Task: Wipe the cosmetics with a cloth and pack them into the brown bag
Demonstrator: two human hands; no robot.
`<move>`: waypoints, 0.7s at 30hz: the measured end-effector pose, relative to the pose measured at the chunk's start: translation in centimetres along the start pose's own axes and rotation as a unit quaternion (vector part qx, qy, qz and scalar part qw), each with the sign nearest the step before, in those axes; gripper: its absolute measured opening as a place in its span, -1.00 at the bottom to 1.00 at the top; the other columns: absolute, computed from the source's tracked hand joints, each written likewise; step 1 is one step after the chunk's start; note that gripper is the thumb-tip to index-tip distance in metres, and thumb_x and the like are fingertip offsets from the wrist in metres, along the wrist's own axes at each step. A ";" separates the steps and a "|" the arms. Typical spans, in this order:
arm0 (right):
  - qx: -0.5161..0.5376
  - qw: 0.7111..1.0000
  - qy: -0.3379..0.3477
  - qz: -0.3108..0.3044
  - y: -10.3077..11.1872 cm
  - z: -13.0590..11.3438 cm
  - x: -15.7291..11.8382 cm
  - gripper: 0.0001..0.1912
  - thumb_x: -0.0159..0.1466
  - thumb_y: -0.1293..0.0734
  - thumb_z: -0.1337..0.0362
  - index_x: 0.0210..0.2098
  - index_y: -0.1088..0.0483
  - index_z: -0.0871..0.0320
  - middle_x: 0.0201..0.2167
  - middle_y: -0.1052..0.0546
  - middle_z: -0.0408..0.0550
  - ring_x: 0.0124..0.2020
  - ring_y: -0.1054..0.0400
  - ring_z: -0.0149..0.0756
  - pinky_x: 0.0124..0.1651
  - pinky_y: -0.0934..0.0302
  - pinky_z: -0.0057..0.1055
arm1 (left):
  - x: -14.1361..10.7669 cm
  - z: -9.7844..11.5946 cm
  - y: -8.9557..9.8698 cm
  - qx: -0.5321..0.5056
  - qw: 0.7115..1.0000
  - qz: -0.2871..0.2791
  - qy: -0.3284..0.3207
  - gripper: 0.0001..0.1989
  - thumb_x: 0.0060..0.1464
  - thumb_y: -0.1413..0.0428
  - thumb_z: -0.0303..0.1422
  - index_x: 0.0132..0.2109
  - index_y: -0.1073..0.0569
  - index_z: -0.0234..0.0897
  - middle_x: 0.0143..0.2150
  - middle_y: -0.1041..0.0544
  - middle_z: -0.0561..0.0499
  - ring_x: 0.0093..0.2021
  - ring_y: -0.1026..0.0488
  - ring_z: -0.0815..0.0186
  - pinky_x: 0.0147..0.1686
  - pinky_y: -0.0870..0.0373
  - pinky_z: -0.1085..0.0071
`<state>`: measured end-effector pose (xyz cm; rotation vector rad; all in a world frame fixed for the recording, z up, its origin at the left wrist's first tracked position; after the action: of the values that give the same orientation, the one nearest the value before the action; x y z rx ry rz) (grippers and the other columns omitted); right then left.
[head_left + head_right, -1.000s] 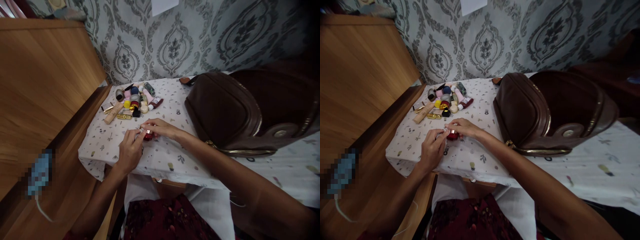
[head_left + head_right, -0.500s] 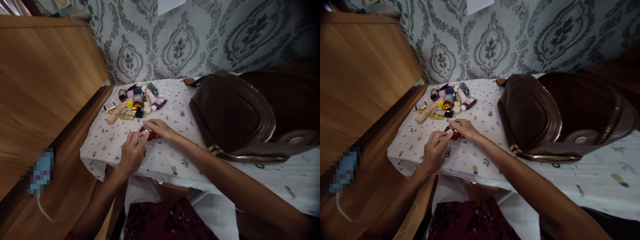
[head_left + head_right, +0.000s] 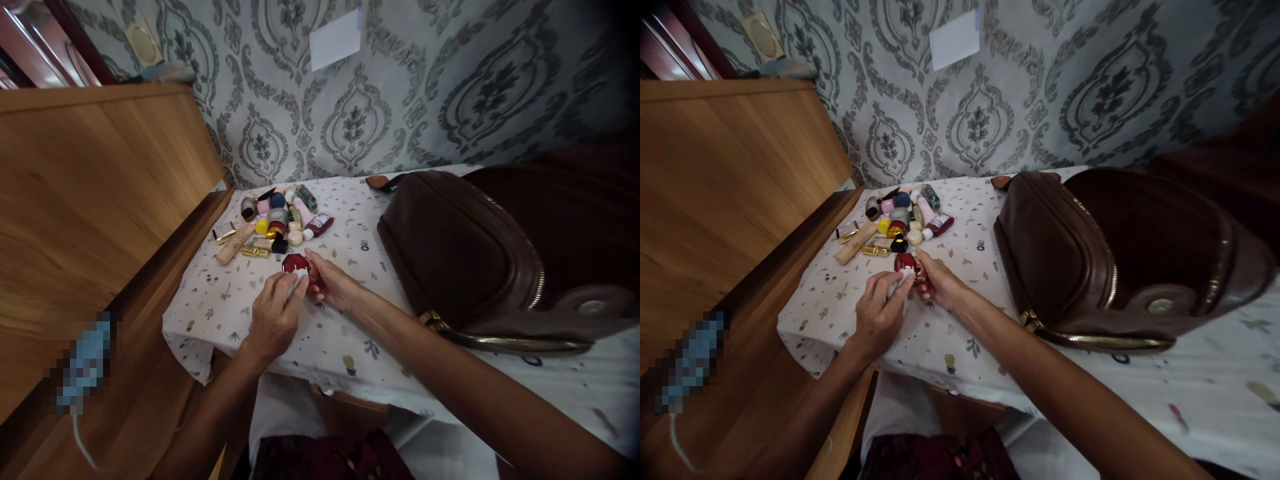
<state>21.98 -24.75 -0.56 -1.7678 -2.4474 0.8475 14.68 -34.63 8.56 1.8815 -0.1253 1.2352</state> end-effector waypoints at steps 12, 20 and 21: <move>0.109 0.991 -0.074 -0.010 -1.0 0.7 -1.2 -0.60 0.38 -0.11 0.01 -0.48 -0.18 0.12 -0.75 -0.21 -0.28 -0.82 0.13 -0.56 -0.81 0.28 -0.67 | 1.7 -1.2 0.7 -0.091 0.994 0.041 0.046 -0.62 0.26 0.02 -0.58 0.17 -0.40 -0.31 -0.10 -0.50 -0.18 -0.05 -0.43 0.21 -0.06 -0.45 0.26; 0.153 0.987 -0.040 -0.010 -0.8 0.3 -0.9 -0.61 0.42 -0.06 0.06 -0.45 -0.19 0.14 -0.72 -0.26 -0.24 -0.80 0.15 -0.59 -0.80 0.29 -0.69 | 0.9 -2.8 -0.3 -0.009 0.994 -0.015 0.112 -0.67 0.31 0.05 -0.52 0.15 -0.41 -0.37 -0.11 -0.48 -0.21 -0.08 -0.40 0.20 -0.10 -0.41 0.26; 0.156 0.987 -0.033 -0.006 -0.7 0.2 -0.8 -0.60 0.42 -0.06 0.05 -0.45 -0.20 0.14 -0.72 -0.27 -0.24 -0.80 0.15 -0.58 -0.80 0.29 -0.69 | 0.8 -2.8 -0.4 -0.007 0.993 -0.022 0.116 -0.68 0.31 0.06 -0.52 0.14 -0.41 -0.38 -0.11 -0.48 -0.20 -0.09 -0.40 0.20 -0.12 -0.41 0.27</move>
<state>21.64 -25.70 -0.20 -1.6341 -2.2062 1.2287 13.34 -32.20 9.35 1.7066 0.0331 1.4071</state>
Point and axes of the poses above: each hand's wrist, its own x-axis towards the middle knuckle, its own y-axis out of the back of the hand, z = x × y, the point moved 9 cm from there along x, towards the middle knuckle
